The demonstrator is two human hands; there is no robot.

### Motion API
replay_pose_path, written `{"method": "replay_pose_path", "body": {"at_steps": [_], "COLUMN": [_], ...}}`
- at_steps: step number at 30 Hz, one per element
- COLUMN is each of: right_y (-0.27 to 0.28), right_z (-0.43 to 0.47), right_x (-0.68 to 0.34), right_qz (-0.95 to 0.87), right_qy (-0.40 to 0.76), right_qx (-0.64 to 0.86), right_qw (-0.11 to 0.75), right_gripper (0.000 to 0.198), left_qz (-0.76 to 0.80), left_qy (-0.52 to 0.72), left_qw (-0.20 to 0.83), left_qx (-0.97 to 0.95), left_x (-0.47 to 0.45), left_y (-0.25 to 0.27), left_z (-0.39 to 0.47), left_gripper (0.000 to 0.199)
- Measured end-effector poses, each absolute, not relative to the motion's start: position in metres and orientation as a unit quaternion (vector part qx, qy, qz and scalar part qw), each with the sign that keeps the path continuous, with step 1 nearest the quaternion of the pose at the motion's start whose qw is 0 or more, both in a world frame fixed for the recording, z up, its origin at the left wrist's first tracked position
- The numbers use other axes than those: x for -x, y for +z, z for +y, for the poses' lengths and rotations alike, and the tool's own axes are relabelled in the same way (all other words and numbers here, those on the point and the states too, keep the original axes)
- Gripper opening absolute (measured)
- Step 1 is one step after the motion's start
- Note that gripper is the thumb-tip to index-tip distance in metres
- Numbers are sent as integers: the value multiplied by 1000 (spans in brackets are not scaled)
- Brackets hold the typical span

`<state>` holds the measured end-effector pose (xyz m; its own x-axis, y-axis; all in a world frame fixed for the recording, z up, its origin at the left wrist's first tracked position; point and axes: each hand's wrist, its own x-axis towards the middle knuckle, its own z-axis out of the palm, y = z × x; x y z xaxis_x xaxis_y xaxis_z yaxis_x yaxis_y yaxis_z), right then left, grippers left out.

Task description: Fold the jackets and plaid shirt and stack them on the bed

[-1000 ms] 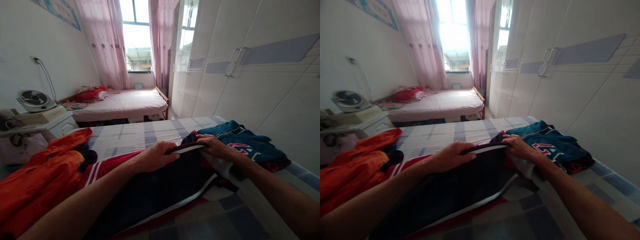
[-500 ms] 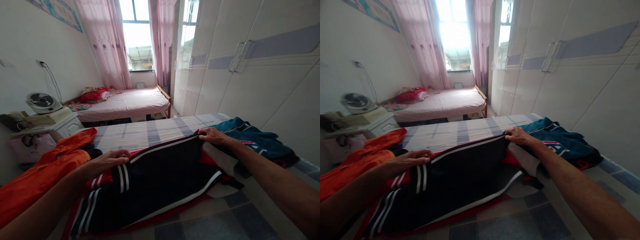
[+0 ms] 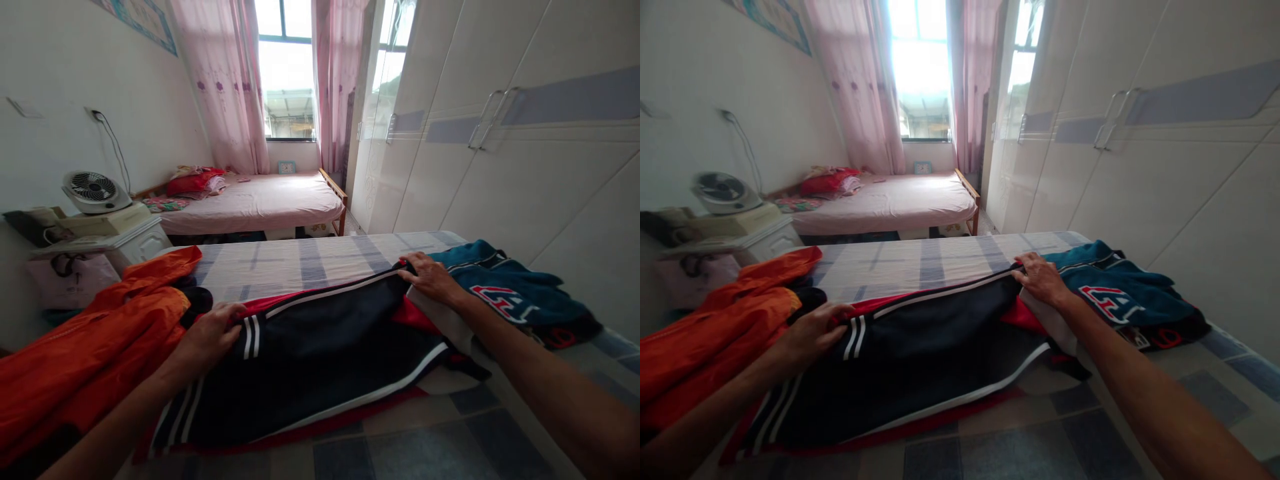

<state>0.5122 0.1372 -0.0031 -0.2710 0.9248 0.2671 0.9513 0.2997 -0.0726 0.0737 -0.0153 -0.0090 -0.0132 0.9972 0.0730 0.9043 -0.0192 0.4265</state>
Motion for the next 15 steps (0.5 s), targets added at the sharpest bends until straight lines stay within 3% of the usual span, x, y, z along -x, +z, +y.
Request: {"method": "replay_pose_path", "body": {"at_steps": [3,5,10,15], "right_y": [-6,-13,-47,-64], "right_z": [97,63,-12,-32], "right_x": [-523,-532,-549,-550], "right_qz": [-758,-708,-583,-439], "right_qy": [-46,-49,-7,194], "right_qx": [597,631,721,766], "right_qw": [260,315,373,428], "right_gripper": [50,51,57,56], "left_qz": [670,619,538,558], "left_qy": [194,203,132,85], "left_qw": [-13,-49,-70,-53], "left_qx": [-716,-757,-829,-824], "left_x": [-92,-103,-116,-124], "left_y": [-10,-18,-56,-54], "left_z": [-35,-48,-67,-70], "left_gripper": [40,43,51,48]}}
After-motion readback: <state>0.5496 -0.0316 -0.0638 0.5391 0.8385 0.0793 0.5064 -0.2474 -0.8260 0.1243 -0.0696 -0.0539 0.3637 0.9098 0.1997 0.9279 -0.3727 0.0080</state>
